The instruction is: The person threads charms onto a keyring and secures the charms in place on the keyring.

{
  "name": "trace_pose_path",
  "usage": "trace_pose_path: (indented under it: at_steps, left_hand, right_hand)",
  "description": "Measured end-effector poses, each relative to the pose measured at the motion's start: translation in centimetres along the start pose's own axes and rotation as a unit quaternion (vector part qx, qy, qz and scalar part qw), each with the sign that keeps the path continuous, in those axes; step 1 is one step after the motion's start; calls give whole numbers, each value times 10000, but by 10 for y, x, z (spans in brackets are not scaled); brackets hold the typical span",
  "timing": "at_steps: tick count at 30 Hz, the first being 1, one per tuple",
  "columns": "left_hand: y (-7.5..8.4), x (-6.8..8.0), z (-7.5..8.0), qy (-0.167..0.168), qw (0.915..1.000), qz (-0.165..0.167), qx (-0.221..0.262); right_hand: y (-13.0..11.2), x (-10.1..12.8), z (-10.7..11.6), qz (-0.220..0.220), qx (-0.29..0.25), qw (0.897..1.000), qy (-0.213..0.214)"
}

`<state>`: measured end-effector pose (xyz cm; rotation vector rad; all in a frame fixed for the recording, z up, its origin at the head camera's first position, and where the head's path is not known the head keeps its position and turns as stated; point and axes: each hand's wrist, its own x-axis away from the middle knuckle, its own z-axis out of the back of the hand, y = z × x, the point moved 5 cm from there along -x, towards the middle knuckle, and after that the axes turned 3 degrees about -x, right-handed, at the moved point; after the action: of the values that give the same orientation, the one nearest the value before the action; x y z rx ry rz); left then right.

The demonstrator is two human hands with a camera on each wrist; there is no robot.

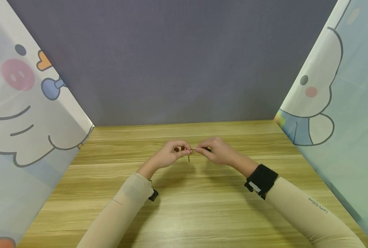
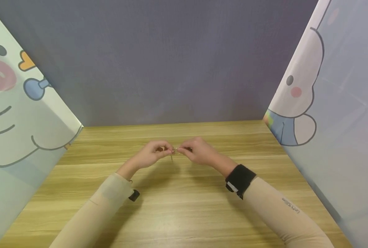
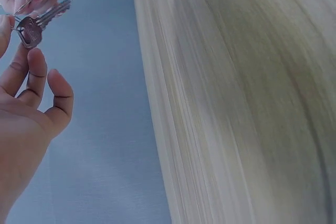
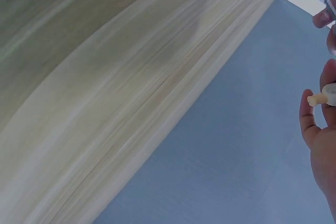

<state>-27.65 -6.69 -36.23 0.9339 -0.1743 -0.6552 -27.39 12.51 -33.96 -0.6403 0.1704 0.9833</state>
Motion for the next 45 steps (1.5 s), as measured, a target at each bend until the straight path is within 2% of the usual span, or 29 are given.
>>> trace_pose_path:
  at_steps: [7, 15, 24, 30, 45]
  left_hand:
    - [-3, -1, -2, -153, 9999, 3, 57]
    - [-6, -3, -5, -227, 9995, -26, 200]
    - [-5, -2, -6, -97, 9996, -57, 270]
    - [-4, -2, -7, -94, 9995, -73, 302]
    - [-2, -2, -6, -86, 9998, -81, 145]
  right_hand:
    - [5, 1, 2, -201, -121, 9996, 128]
    - [-3, 0, 3, 597, 327, 9971, 350]
    - [-12, 0, 3, 950, 498, 9936, 358]
    - [-13, 0, 2, 907, 598, 9935, 329]
    - [-2, 2, -1, 651, 433, 9965, 302]
